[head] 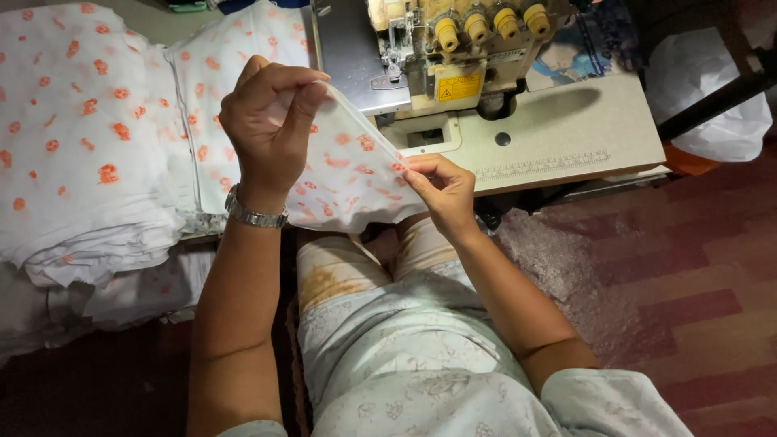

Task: The person is sorting, inspecting, and aligning small pieces of patterned fabric on an industrial sewing machine table.

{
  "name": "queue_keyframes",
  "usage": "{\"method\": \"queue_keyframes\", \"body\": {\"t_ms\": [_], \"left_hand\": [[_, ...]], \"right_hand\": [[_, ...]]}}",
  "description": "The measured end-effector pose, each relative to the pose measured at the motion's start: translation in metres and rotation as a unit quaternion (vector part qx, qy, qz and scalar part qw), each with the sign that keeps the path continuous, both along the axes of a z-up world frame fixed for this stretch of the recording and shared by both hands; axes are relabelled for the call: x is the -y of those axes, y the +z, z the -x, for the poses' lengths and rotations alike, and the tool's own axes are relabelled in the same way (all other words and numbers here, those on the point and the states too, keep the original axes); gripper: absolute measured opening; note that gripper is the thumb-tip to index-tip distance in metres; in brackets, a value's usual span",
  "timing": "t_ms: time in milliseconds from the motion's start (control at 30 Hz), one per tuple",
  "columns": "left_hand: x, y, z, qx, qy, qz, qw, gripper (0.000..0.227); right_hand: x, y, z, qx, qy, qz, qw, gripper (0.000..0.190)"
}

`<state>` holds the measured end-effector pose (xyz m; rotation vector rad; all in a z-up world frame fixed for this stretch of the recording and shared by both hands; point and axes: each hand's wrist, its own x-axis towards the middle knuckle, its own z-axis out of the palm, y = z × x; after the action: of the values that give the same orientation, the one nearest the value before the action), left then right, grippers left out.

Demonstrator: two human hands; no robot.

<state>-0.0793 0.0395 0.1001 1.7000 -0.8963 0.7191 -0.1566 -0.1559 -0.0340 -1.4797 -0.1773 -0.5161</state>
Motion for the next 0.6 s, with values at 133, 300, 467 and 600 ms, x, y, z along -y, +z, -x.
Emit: {"method": "queue_keyframes", "body": {"t_ms": [133, 300, 467, 600], "left_hand": [[-0.005, 0.003, 0.007, 0.004, -0.009, 0.021, 1.0, 0.012], [-0.01, 0.009, 0.02, 0.026, -0.009, 0.032, 0.999, 0.014], [-0.015, -0.003, 0.022, 0.029, -0.009, 0.1, 0.994, 0.013], [-0.01, -0.027, 0.025, -0.053, 0.006, 0.181, 0.982, 0.011]], "right_hand": [[-0.003, 0.007, 0.005, 0.016, -0.002, -0.025, 1.0, 0.005], [-0.005, 0.012, 0.009, 0.031, -0.023, -0.065, 0.997, 0.013], [-0.001, 0.043, 0.018, 0.16, -0.074, 0.059, 0.983, 0.019], [0.006, 0.083, 0.027, 0.262, -0.137, 0.243, 0.924, 0.012]]}}
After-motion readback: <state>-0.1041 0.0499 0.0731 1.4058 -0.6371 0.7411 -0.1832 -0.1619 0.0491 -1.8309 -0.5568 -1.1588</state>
